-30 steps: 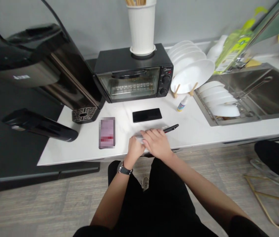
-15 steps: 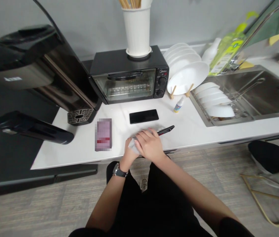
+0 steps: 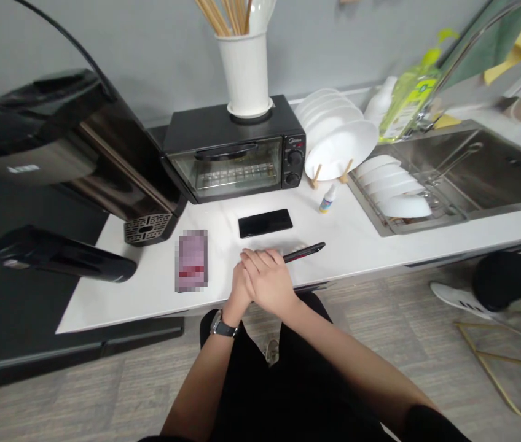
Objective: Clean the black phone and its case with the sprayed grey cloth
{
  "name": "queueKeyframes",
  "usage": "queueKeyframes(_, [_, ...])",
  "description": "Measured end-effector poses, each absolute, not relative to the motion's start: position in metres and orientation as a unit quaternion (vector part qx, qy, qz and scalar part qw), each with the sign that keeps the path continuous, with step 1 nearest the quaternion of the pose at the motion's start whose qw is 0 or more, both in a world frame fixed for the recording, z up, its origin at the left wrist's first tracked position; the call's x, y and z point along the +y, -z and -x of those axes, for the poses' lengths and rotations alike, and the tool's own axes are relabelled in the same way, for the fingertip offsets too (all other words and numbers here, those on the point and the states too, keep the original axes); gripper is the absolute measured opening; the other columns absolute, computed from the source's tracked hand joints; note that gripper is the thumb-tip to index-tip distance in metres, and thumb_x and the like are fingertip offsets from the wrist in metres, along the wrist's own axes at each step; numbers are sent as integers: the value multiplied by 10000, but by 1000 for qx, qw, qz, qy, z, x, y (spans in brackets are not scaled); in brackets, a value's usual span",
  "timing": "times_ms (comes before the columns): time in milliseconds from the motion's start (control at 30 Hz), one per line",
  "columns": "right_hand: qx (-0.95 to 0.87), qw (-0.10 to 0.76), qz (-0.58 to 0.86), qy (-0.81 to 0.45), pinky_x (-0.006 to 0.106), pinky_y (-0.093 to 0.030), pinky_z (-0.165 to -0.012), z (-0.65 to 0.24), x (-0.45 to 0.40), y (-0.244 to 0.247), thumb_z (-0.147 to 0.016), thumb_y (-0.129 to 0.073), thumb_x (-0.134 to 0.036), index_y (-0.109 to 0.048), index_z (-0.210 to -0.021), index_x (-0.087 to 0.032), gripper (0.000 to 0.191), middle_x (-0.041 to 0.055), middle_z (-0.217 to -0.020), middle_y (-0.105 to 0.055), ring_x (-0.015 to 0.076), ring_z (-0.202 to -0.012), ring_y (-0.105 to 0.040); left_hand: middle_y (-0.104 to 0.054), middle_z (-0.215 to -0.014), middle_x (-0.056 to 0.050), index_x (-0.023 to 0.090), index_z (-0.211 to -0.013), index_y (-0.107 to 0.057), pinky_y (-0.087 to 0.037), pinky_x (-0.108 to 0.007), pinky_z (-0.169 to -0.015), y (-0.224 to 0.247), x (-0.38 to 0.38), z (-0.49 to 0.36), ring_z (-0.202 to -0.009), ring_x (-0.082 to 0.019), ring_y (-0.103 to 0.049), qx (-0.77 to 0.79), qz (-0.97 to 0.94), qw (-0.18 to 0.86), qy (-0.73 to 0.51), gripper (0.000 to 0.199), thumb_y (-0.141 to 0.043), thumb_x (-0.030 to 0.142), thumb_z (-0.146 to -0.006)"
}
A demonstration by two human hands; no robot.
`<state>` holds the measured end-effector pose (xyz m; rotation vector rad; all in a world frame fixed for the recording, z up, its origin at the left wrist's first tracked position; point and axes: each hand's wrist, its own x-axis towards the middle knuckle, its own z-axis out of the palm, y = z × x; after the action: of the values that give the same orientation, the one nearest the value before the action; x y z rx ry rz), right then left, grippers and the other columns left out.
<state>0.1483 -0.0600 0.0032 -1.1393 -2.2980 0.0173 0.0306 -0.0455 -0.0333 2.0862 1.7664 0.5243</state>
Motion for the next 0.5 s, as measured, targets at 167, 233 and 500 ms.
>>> queueKeyframes(167, [-823, 291, 486, 42, 435, -410, -885, -241, -35, 13, -1097, -391, -292, -721, -1203, -140, 379, 120, -1091, -778, 282, -995, -652, -821, -844, -85, 178, -857, -823, -502, -269, -698, 32, -49, -32, -768, -221, -762, 600, -740, 215, -215, 189, -673, 200, -971])
queueKeyframes(233, [-782, 301, 544, 49, 432, -409, -873, -275, -18, 14, -1080, -372, -234, -747, -980, -156, 396, 114, -925, -771, 280, -943, -659, -841, -937, -59, 228, -962, -844, -507, -254, -716, 31, -48, -33, -785, -200, -765, 587, -731, 229, -262, 189, -672, 296, -1002])
queueKeyframes(500, [-830, 316, 460, 8, 419, -401, -957, -166, -45, 4, -1046, -496, -234, -728, -1032, -175, 239, 92, -1061, -771, 261, -1021, -623, -767, -710, -90, 152, -714, -763, -441, -285, -621, 37, -43, -29, -639, -209, -683, 608, -744, 169, -220, 212, -637, 118, -882])
